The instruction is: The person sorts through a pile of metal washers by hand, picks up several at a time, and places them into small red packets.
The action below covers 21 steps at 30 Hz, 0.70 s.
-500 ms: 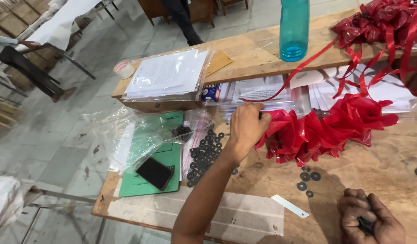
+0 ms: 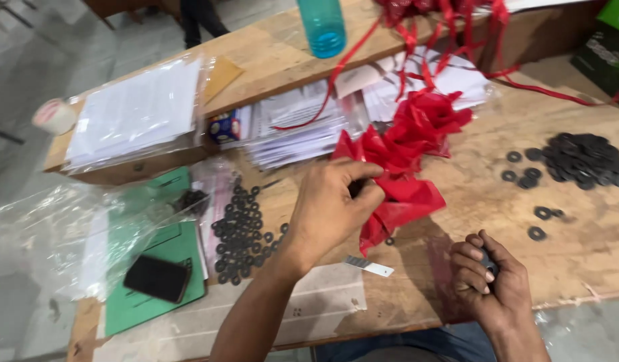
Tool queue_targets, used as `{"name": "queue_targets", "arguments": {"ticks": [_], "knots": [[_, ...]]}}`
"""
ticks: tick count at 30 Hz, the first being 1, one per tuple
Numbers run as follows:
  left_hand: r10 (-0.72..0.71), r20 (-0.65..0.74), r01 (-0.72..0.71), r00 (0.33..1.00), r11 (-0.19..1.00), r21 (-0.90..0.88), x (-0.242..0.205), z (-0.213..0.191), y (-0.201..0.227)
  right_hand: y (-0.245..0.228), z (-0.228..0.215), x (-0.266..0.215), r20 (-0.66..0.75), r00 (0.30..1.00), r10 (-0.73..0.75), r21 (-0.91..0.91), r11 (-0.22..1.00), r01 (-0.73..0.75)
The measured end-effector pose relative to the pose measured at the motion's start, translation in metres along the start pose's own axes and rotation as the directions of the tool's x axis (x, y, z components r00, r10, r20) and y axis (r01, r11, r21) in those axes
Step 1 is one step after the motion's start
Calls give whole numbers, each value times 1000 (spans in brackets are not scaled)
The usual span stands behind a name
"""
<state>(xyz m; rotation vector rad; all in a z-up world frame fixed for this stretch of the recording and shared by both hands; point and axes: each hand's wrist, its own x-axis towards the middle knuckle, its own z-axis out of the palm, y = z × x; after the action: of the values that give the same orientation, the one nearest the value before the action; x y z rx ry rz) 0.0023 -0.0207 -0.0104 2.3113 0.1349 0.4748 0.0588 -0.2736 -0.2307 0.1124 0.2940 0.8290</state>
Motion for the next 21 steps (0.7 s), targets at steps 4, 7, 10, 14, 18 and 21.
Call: {"name": "queue_targets", "arguments": {"ticks": [4, 7, 10, 14, 18, 21], "knots": [[35, 12, -33, 999, 992, -119, -5, 45, -9, -6, 8, -16, -14, 994, -106, -54, 993, 106], [74, 0, -73, 997, 987, -144, -19, 94, -39, -10, 11, -23, -7, 990, -138, -25, 990, 137], [110, -3, -110, 994, 991, -82, -35, 127, -59, -11, 12, -26, -44, 981, -189, -75, 980, 186], [20, -1, -20, 1000, 999, -33, -43, 119, -37, -1, 25, -27, -45, 976, -214, -134, 969, 206], [279, 59, -285, 959, 944, 165, -42, 106, -33, 16, 49, -27, 12, 975, -220, -192, 957, 218], [467, 162, -493, 870, 810, 317, -39, 106, -38, 24, 59, -28, 33, 975, -218, -236, 947, 220]]}}
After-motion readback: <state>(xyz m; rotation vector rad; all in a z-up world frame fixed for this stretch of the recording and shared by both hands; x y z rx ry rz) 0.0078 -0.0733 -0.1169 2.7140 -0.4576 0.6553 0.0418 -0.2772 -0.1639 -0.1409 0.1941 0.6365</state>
